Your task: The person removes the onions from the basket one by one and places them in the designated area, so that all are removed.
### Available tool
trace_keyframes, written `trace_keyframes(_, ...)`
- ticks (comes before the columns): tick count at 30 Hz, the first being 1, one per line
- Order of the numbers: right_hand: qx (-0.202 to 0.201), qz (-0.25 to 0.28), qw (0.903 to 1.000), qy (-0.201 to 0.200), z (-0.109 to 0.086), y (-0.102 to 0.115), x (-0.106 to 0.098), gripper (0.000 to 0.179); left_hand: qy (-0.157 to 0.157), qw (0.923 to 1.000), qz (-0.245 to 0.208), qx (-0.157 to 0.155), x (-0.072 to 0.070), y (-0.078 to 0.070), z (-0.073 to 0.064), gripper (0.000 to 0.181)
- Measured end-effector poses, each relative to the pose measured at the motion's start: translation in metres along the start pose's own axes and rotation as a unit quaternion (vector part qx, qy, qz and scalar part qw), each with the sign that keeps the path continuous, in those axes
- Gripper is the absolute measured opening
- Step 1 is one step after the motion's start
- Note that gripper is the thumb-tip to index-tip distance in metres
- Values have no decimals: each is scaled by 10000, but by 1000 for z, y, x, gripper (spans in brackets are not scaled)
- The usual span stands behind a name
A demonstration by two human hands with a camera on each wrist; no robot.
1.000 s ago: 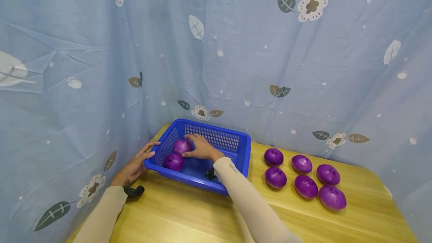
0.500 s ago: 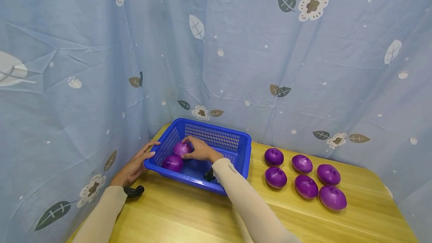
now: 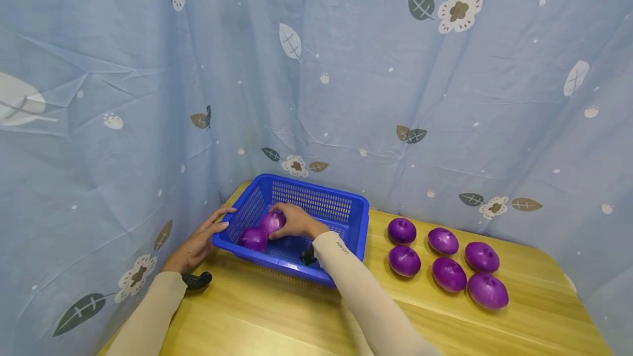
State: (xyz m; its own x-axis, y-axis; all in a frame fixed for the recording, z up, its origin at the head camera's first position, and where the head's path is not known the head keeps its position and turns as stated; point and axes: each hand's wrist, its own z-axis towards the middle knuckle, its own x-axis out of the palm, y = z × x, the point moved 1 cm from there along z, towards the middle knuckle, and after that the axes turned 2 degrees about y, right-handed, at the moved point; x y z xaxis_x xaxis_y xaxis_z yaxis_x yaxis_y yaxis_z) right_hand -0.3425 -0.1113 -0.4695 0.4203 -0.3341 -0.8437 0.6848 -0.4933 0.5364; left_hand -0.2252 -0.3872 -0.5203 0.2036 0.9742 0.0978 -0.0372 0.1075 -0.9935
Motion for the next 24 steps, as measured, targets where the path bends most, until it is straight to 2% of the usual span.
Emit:
trace_keyframes(3,129,-140,9998,-28,-4,-2,-6,71,130,9999,-14,41,2,-1,2,38)
trace_keyframes(8,329,124,9994,3,-13,-3,-15,70,319,9994,-86,142,0,-2,1,36)
trace_keyframes(17,162,-176,9992,-307,-25,-1,-42,74,188,9996,16,212,-1,-3,2,39)
trace_keyframes(24,152,23,9991,-395,-40,-1,-60,76,222,9994,-91,230,0,-2,1,38)
